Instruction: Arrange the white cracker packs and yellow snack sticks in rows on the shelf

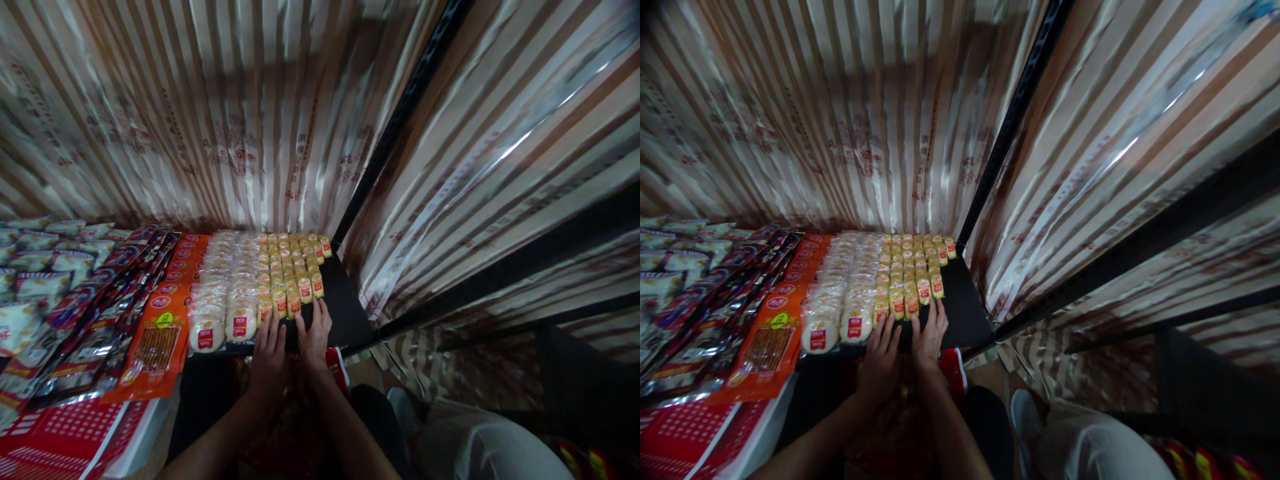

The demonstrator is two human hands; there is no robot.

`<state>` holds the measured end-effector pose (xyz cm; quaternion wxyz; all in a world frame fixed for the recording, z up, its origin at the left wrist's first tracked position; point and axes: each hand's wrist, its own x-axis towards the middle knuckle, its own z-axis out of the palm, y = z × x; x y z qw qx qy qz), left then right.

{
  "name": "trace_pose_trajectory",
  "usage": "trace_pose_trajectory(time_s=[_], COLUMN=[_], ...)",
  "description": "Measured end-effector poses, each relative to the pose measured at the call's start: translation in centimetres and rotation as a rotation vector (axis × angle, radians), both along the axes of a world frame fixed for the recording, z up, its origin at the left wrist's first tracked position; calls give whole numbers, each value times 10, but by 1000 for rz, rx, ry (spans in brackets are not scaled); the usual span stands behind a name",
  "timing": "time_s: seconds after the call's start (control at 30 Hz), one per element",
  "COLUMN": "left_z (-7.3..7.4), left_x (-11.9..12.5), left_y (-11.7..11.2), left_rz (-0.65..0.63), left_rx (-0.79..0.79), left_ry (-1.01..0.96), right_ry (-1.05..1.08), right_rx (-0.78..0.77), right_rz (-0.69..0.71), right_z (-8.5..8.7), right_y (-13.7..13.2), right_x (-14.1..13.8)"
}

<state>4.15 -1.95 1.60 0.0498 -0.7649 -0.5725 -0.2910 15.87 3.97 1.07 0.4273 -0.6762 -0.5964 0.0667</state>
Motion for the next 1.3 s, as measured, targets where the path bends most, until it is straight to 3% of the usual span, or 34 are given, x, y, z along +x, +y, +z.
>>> trace_pose_trajectory(time_s=[0.23, 0.4, 0.53, 0.83, 1.03, 1.3], left_z=[-12, -15, -15, -19, -19, -20], left_x=[8, 9, 11, 13, 12, 12], left_y=[0, 6, 11, 9, 11, 12], left_rz=[126, 122, 121, 135, 126, 133], left_rx=[-76, -41, -40, -39, -20, -102], left_ry=[69, 83, 57, 1, 19, 46], right_ry=[-124, -129, -138, -53, -102, -134], right_rx=[-108, -193, -209, -56, -102, -68], right_rz=[-147, -137, -132, -127, -70, -114], right_z=[13, 14, 10, 4, 6, 1], right_y=[37, 54, 56, 55, 54, 56], right_x=[7, 4, -7, -7, -7, -7])
